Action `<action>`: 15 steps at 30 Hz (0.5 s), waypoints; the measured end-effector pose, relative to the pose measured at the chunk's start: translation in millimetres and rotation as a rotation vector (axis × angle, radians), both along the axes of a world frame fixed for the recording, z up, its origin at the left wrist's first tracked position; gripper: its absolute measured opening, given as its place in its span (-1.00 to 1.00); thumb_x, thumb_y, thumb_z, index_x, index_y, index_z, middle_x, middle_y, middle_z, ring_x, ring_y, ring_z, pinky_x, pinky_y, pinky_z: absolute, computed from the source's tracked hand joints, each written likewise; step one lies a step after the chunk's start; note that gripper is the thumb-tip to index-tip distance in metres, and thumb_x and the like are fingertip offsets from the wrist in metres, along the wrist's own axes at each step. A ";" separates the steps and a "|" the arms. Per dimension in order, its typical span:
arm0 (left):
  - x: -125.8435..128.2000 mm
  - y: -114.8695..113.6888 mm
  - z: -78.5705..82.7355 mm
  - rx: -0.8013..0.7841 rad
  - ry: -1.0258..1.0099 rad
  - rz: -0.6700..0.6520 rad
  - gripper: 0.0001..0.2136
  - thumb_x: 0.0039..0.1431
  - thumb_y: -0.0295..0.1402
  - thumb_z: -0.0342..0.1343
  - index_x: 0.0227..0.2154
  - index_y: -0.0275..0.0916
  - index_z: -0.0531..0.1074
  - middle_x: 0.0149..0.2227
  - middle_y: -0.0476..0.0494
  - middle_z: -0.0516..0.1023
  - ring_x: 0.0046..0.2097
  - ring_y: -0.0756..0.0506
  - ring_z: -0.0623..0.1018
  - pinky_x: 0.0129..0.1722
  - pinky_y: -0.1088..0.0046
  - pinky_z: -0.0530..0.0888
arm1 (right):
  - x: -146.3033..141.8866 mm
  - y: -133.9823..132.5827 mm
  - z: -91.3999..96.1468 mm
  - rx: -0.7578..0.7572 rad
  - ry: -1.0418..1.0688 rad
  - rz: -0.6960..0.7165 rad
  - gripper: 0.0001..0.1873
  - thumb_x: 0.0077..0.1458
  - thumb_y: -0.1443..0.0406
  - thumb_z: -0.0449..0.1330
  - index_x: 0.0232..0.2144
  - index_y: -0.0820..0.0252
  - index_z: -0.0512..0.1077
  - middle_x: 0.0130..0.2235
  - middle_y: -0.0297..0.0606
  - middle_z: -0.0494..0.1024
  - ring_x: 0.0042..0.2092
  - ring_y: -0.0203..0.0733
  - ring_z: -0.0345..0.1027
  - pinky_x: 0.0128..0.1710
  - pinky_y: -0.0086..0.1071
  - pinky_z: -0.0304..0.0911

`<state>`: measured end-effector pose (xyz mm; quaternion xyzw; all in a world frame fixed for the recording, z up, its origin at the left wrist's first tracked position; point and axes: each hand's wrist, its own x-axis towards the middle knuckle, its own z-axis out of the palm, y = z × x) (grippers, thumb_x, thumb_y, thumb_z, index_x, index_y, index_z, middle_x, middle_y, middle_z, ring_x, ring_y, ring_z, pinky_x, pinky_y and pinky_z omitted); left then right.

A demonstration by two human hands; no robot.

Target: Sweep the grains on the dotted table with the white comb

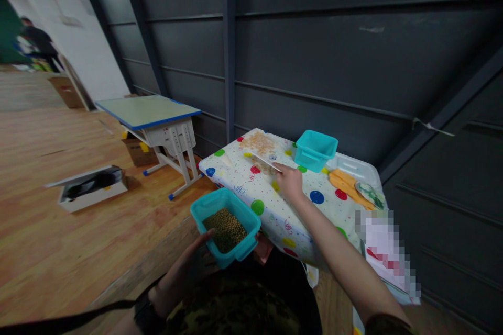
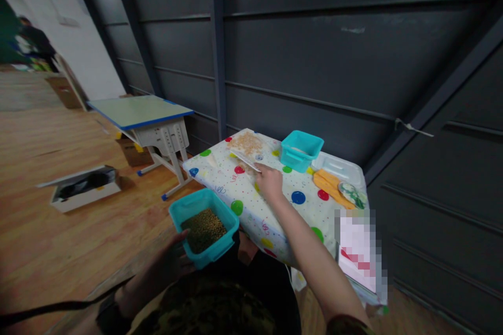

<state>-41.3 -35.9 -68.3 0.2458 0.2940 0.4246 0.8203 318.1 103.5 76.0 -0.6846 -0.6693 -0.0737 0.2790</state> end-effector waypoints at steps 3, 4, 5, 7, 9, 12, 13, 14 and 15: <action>1.2 -0.9 1.6 -0.004 0.010 0.002 -0.31 0.32 -0.40 0.33 0.45 0.16 0.33 0.38 -0.16 0.59 0.25 -0.30 0.68 0.39 -0.10 0.47 | 7.4 3.0 0.5 -0.020 0.028 -0.035 -0.44 0.26 0.49 0.16 0.20 0.05 0.67 0.17 -0.21 0.69 0.14 -0.01 0.68 0.21 -0.23 0.49; 1.7 -0.9 2.4 -0.002 -0.003 -0.002 -0.26 0.32 -0.39 0.33 0.49 0.18 0.27 0.40 -0.17 0.57 0.25 -0.31 0.68 0.39 -0.10 0.48 | 9.2 3.6 0.1 -0.035 0.031 -0.039 -0.43 0.26 0.50 0.16 0.21 0.05 0.66 0.17 -0.20 0.69 0.13 0.00 0.69 0.21 -0.23 0.50; 2.3 -0.7 3.6 0.002 -0.015 -0.011 -0.20 0.32 -0.40 0.33 0.53 0.20 0.19 0.41 -0.18 0.56 0.26 -0.31 0.67 0.38 -0.09 0.49 | 10.3 4.0 -0.5 -0.049 0.033 -0.038 -0.41 0.25 0.52 0.16 0.22 0.03 0.65 0.16 -0.21 0.70 0.12 0.00 0.70 0.20 -0.23 0.50; 3.9 -0.3 7.5 -0.002 -0.028 -0.051 -0.06 0.29 -0.44 0.36 0.59 0.21 0.02 0.40 -0.21 0.57 0.26 -0.34 0.67 0.34 -0.06 0.53 | 11.3 4.2 -2.0 -0.074 0.035 -0.021 -0.37 0.22 0.55 0.17 0.21 -0.03 0.66 0.14 -0.25 0.71 0.12 -0.02 0.70 0.20 -0.24 0.50; 5.5 -0.5 13.3 -0.033 -0.004 -0.065 0.05 0.26 -0.45 0.39 0.62 0.19 -0.12 0.35 -0.24 0.62 0.25 -0.37 0.68 0.27 -0.03 0.59 | 11.0 4.0 -2.9 -0.095 0.033 -0.007 -0.33 0.18 0.57 0.17 0.19 -0.06 0.67 0.13 -0.29 0.72 0.12 -0.03 0.69 0.21 -0.25 0.48; 6.5 -2.4 21.2 -0.061 0.042 -0.030 0.16 0.20 -0.46 0.43 0.63 0.15 -0.23 0.37 -0.28 0.61 0.26 -0.41 0.68 0.21 -0.04 0.63 | 9.8 3.2 -2.0 -0.114 0.012 -0.013 -0.31 0.16 0.58 0.17 0.20 -0.07 0.67 0.12 -0.30 0.74 0.12 -0.02 0.69 0.21 -0.26 0.48; 6.2 -2.8 22.1 -0.058 0.053 -0.024 0.16 0.18 -0.49 0.43 0.63 0.14 -0.22 0.38 -0.29 0.59 0.27 -0.42 0.67 0.21 -0.06 0.63 | 9.4 2.8 -1.1 -0.118 -0.001 -0.013 -0.30 0.15 0.58 0.17 0.21 -0.07 0.66 0.12 -0.29 0.74 0.12 -0.02 0.69 0.21 -0.27 0.48; 5.7 -2.7 21.7 -0.051 0.060 -0.027 0.15 0.17 -0.52 0.42 0.63 0.13 -0.20 0.39 -0.30 0.58 0.28 -0.43 0.66 0.23 -0.07 0.62 | 9.0 2.4 0.0 -0.124 -0.018 -0.008 -0.28 0.13 0.58 0.17 0.23 -0.06 0.65 0.13 -0.28 0.73 0.12 -0.01 0.69 0.21 -0.27 0.48; 5.2 -2.0 20.0 -0.044 0.063 -0.028 0.14 0.17 -0.53 0.41 0.63 0.11 -0.17 0.39 -0.30 0.59 0.29 -0.43 0.66 0.25 -0.08 0.60 | 8.7 1.9 1.3 -0.132 -0.037 0.000 -0.26 0.12 0.59 0.17 0.25 -0.05 0.64 0.14 -0.27 0.73 0.11 0.00 0.70 0.20 -0.28 0.48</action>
